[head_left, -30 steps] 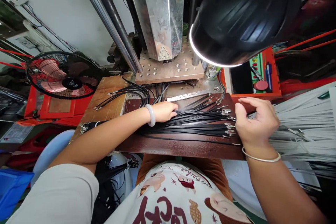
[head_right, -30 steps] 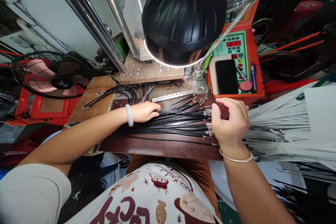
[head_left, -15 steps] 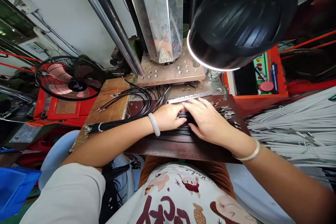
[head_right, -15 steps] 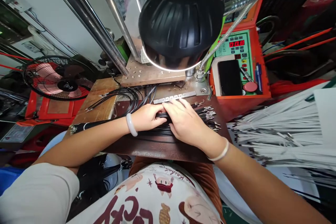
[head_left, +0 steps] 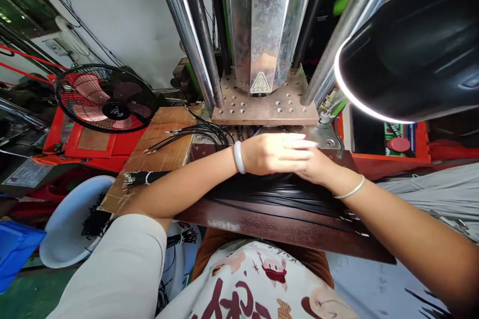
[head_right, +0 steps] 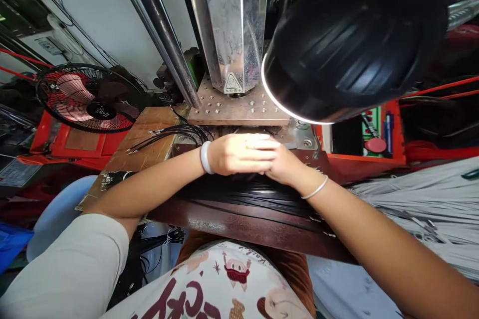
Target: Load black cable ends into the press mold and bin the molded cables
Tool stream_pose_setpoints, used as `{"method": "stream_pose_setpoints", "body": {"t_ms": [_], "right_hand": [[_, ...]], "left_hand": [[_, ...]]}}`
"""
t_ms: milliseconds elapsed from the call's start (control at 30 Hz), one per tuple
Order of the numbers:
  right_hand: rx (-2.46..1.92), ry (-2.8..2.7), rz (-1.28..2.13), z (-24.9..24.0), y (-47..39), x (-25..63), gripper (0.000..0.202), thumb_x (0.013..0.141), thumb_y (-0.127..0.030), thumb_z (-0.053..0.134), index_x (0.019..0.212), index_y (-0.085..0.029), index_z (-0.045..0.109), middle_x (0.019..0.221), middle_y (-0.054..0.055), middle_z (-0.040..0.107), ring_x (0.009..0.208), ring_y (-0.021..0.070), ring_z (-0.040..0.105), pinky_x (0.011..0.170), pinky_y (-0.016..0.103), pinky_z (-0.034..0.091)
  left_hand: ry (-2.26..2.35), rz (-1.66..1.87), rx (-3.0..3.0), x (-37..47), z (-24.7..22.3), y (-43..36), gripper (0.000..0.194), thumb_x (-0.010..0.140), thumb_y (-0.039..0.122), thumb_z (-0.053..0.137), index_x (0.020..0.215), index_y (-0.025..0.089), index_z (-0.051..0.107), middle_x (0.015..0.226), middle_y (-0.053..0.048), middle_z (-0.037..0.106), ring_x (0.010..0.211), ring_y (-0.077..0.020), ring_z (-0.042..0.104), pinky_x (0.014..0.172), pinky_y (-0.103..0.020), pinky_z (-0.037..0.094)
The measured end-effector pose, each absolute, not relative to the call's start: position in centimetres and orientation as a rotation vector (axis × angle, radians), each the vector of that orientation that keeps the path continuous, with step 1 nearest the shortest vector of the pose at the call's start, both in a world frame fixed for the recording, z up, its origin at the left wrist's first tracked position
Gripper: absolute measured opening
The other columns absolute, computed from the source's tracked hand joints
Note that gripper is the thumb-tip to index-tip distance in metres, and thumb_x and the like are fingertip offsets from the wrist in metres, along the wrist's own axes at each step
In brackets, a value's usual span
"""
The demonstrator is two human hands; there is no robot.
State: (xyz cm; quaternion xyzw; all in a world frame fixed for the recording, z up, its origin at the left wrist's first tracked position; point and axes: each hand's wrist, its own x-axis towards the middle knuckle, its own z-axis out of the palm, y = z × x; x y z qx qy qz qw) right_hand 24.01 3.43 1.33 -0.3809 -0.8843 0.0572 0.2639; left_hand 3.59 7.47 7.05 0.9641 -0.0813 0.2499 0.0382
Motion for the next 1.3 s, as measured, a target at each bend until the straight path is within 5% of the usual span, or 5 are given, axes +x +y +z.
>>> {"method": "stream_pose_setpoints", "body": {"t_ms": [367,600,800,1067,1300], "right_hand": [[-1.331,-2.194,0.573,0.0,0.5,25.5,0.024,0.083,-0.038,0.059,0.099,-0.021,0.061,0.092,0.008,0.064,0.085,0.0252,0.060,0.079,0.042,0.051],[-1.199,-1.786,0.765,1.7,2.5,21.9,0.031,0.079,-0.042,0.065,0.101,-0.020,0.063,0.099,0.006,0.071,0.090,0.0248,0.066,0.084,0.040,0.053],[-1.419,-2.033,-0.001,2.6,1.5,24.0,0.025,0.091,-0.031,0.052,0.080,-0.018,0.070,0.087,0.009,0.072,0.086,0.0277,0.064,0.084,0.043,0.048],[-1.466,-2.193,0.297,1.3,2.1,24.1,0.016,0.085,-0.022,0.055,0.084,-0.016,0.070,0.085,0.008,0.071,0.077,0.0222,0.065,0.071,0.033,0.049],[-1.591,-2.426,-0.070,2.8,0.0,24.4,0.017,0.080,-0.014,0.048,0.081,-0.014,0.066,0.075,0.012,0.066,0.071,0.0280,0.063,0.061,0.036,0.045]], "left_hand": [[0.765,0.947,2.218,2.1,3.8,7.7,0.018,0.088,0.026,0.061,0.084,0.012,0.073,0.081,-0.003,0.073,0.073,-0.0122,0.066,0.074,-0.022,0.049],[0.699,1.063,2.196,3.3,3.1,7.8,0.020,0.087,0.026,0.062,0.084,0.013,0.075,0.082,-0.005,0.072,0.074,-0.0128,0.066,0.073,-0.022,0.050],[0.879,1.024,2.116,2.7,3.4,7.2,0.018,0.084,0.023,0.063,0.075,0.012,0.074,0.071,-0.004,0.072,0.069,-0.0141,0.066,0.069,-0.023,0.051],[0.909,0.950,2.020,3.0,3.9,7.1,0.020,0.084,0.028,0.063,0.076,0.012,0.074,0.068,-0.002,0.072,0.068,-0.0138,0.069,0.072,-0.022,0.053],[0.812,1.081,2.260,3.6,2.9,4.9,0.016,0.086,0.022,0.064,0.087,0.013,0.077,0.090,-0.008,0.076,0.080,-0.0155,0.071,0.079,-0.024,0.055]]}}
